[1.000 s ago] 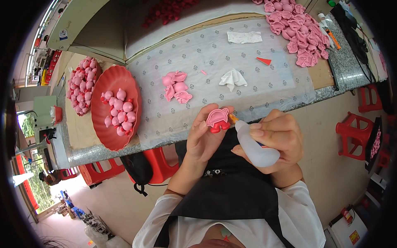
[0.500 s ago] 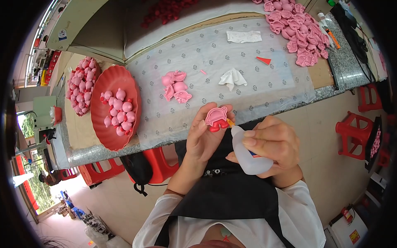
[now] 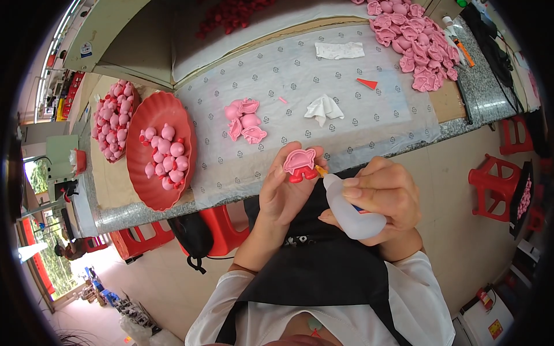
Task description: Assembling small pink toy pigs by applying glue to components and joining them together.
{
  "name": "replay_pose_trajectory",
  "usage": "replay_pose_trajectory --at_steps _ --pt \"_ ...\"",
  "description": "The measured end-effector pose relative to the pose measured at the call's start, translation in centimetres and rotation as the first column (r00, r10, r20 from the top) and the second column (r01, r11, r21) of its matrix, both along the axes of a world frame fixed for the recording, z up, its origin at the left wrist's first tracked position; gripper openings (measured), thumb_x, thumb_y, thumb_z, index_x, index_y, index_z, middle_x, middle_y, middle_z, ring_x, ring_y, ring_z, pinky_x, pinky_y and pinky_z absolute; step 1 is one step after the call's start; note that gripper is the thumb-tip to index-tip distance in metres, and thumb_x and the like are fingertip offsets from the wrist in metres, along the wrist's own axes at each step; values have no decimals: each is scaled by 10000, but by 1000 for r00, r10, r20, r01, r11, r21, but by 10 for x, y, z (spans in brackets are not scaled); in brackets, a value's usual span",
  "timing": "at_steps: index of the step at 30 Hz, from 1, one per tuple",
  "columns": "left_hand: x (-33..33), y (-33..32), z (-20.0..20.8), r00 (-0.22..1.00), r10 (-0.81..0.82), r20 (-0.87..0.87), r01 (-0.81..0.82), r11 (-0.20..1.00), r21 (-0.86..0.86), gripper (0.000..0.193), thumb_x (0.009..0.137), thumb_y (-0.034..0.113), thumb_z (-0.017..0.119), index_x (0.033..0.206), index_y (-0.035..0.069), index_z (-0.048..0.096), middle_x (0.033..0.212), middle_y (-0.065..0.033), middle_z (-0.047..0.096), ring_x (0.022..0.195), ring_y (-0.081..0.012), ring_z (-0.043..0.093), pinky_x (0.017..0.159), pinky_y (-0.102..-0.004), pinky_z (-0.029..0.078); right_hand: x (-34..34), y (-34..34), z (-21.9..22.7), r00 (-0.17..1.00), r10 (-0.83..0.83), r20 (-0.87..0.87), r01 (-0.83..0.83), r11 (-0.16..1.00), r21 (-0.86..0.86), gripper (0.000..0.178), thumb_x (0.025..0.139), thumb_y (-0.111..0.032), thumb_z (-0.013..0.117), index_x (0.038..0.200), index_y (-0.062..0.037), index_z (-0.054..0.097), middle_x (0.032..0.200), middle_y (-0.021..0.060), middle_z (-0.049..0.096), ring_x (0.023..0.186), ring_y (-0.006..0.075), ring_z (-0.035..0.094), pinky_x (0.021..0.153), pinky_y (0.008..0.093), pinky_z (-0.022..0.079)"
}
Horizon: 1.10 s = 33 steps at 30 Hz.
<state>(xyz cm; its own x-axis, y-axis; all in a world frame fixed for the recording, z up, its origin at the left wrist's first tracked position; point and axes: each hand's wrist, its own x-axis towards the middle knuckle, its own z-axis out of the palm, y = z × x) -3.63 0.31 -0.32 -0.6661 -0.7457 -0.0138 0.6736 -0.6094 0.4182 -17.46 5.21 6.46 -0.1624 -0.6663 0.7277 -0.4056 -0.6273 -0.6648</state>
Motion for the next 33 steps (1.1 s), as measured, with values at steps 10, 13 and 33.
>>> replay_pose_trajectory --at_steps 10,13,33 --pt "0 2 8 991 61 123 -54 997 -54 411 754 243 530 1114 74 427 1120 -195 444 992 -269 442 879 -366 308 0 -2 1 996 -51 -77 49 998 -24 457 454 -84 792 820 -46 521 746 72 500 494 147 458 403 231 355" --pt "1 3 7 990 67 121 -63 997 -40 412 753 236 531 1113 66 425 1120 -206 441 992 -268 443 880 -365 307 1 -2 -1 997 -44 -70 42 999 -28 454 454 -89 792 817 -45 523 741 74 499 485 148 458 396 231 358" --pt "-2 3 1 996 12 -84 -10 1000 23 378 790 192 489 1124 35 404 1139 -196 428 1016 -243 448 909 -349 295 -4 5 -6 1000 -3 -1 3 1000 3 448 489 -96 776 838 -53 498 757 70 480 537 130 442 465 230 355"
